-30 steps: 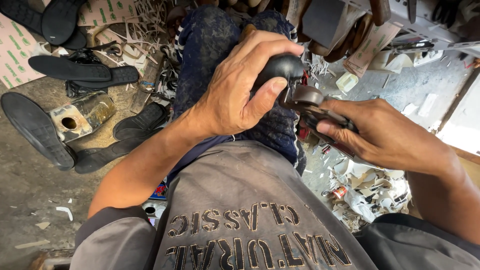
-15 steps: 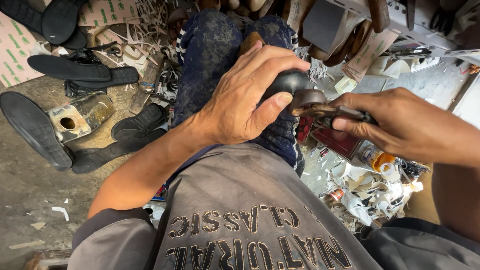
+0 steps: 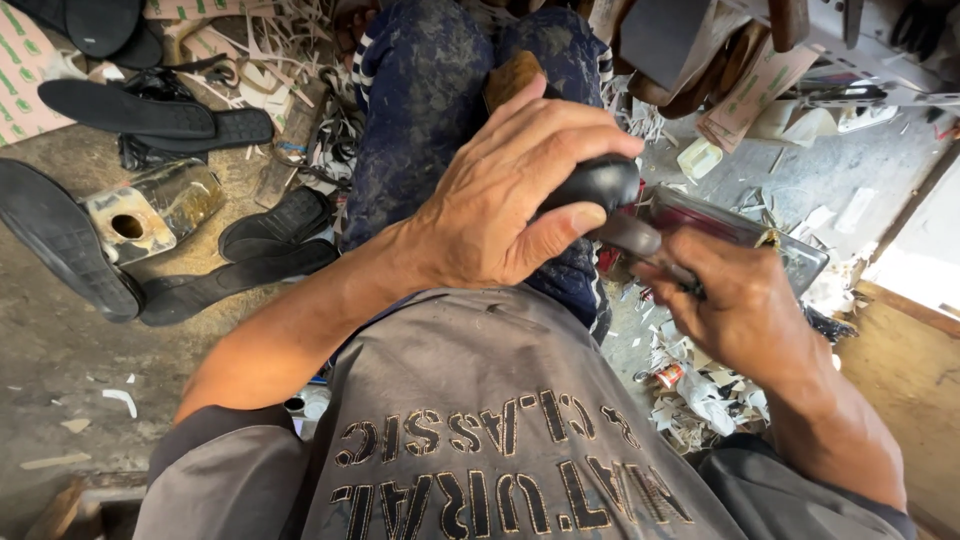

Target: The person applies glue to a shoe sole, then uses pliers and a hammer to shape and secure the heel area. They also use a knife to trim a separate rubber sole piece and fit it to the shoe. The person handles the shoe repeatedly, turning it over and adjusting components.

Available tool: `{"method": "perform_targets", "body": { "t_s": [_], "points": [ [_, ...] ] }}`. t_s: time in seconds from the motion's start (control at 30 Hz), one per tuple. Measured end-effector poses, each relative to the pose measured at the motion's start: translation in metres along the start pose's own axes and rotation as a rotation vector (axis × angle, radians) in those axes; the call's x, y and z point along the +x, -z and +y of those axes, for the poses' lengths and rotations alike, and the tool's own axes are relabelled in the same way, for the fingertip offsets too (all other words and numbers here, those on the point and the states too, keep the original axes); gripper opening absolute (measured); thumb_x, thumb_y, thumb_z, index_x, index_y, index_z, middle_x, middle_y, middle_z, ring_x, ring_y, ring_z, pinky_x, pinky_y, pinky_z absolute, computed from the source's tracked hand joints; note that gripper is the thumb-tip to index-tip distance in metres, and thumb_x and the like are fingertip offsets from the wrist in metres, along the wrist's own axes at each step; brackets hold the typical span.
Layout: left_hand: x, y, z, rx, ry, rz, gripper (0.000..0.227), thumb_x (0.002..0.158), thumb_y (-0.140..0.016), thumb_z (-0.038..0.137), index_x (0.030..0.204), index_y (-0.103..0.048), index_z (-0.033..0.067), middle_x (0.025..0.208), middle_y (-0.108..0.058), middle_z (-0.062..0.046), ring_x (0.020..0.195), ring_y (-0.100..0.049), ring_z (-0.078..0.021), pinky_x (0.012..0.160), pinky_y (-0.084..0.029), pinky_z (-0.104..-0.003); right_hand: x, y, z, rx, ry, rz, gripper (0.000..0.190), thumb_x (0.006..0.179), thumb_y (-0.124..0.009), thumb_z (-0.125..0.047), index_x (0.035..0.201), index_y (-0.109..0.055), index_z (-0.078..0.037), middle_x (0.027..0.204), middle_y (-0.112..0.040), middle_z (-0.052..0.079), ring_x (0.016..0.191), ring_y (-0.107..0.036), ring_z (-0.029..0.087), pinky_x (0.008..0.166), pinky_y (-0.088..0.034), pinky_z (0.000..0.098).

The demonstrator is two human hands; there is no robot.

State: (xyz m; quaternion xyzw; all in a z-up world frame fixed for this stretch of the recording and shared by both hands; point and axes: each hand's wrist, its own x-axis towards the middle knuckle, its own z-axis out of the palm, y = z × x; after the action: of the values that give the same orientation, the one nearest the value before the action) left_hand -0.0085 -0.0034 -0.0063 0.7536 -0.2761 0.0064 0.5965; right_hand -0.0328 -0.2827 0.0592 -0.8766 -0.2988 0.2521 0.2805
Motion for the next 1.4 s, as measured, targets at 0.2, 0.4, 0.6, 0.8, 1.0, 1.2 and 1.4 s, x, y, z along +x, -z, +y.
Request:
{"method": "perform_targets", "body": {
  "t_s": [0.2,0.4,0.6,0.8,1.0,1.2,1.4],
  "points": [
    [0.0,0.004,0.017,-0.093,0.107,-0.075,0.05,0.108,-0.03,0.046,0.138,-0.052,0.0133,0.139,-0.057,-0.01,0.138,-0.053,-0.0314,0.126,-0.02,-0.068,0.005,-0.01,-0.011,0.125,-0.021,-0.001,0.042,0.106,-0.041,-0.035,0.111,-0.066,-0.003,0.071,-0.063,0.002,0.057,-0.062,0.017,0.059,-0.049,0.0329],
    [-0.001,0.003,0.021,-0.142,0.184,-0.038,0.045,0.095,-0.053,0.037,0.133,-0.057,0.0138,0.138,-0.058,-0.011,0.141,-0.05,-0.0337,0.124,-0.015,-0.07,0.013,-0.024,-0.007,0.154,-0.031,0.027,0.048,0.106,-0.039,-0.043,0.106,-0.067,-0.004,0.076,-0.067,0.002,0.06,-0.064,0.016,0.06,-0.048,0.0312],
    [0.007,-0.005,0.014,-0.063,0.078,0.016,0.042,0.108,-0.035,0.039,0.134,-0.053,0.0112,0.134,-0.061,-0.009,0.128,-0.064,-0.0291,0.125,-0.025,-0.064,0.009,-0.002,-0.014,0.055,-0.065,-0.002,0.023,0.105,-0.052,-0.025,0.096,-0.062,-0.007,0.069,-0.059,0.002,0.056,-0.057,0.017,0.059,-0.042,0.0312],
    [0.007,-0.009,0.014,-0.018,0.028,-0.019,0.042,0.106,-0.037,0.037,0.134,-0.051,0.0081,0.131,-0.06,-0.013,0.124,-0.063,-0.0323,0.124,-0.026,-0.064,-0.005,0.032,-0.002,-0.14,-0.128,-0.263,0.027,0.102,-0.055,-0.02,0.125,-0.064,-0.01,0.083,-0.078,0.011,0.048,-0.073,0.017,0.039,-0.064,0.0296],
    [0.007,-0.005,0.009,-0.026,0.016,-0.067,0.042,0.109,-0.037,0.036,0.138,-0.048,0.008,0.135,-0.058,-0.014,0.126,-0.062,-0.0329,0.125,-0.024,-0.066,-0.008,0.054,-0.01,-0.516,-0.158,-0.315,0.027,0.1,-0.065,-0.019,0.127,-0.06,-0.016,0.072,-0.07,0.004,0.034,-0.057,0.015,0.03,-0.052,0.0312],
    [0.008,-0.008,-0.005,-0.001,0.0,-0.051,0.043,0.11,-0.037,0.039,0.14,-0.048,0.0099,0.138,-0.059,-0.012,0.128,-0.063,-0.03,0.124,-0.029,-0.066,-0.002,0.041,-0.007,-0.407,-0.059,-0.123,0.035,0.096,-0.072,-0.009,0.129,-0.062,-0.003,0.096,-0.071,0.006,0.051,-0.065,0.017,0.044,-0.06,0.0316],
    [0.003,-0.008,0.006,0.011,0.037,-0.043,0.052,0.111,-0.027,0.044,0.142,-0.048,0.0082,0.138,-0.059,-0.015,0.131,-0.063,-0.0338,0.127,-0.023,-0.064,-0.01,0.029,-0.011,-0.396,-0.047,-0.162,0.023,0.096,-0.07,-0.007,0.116,-0.062,-0.001,0.111,-0.076,0.019,0.049,-0.068,0.023,0.046,-0.063,0.036]
  ]
}}
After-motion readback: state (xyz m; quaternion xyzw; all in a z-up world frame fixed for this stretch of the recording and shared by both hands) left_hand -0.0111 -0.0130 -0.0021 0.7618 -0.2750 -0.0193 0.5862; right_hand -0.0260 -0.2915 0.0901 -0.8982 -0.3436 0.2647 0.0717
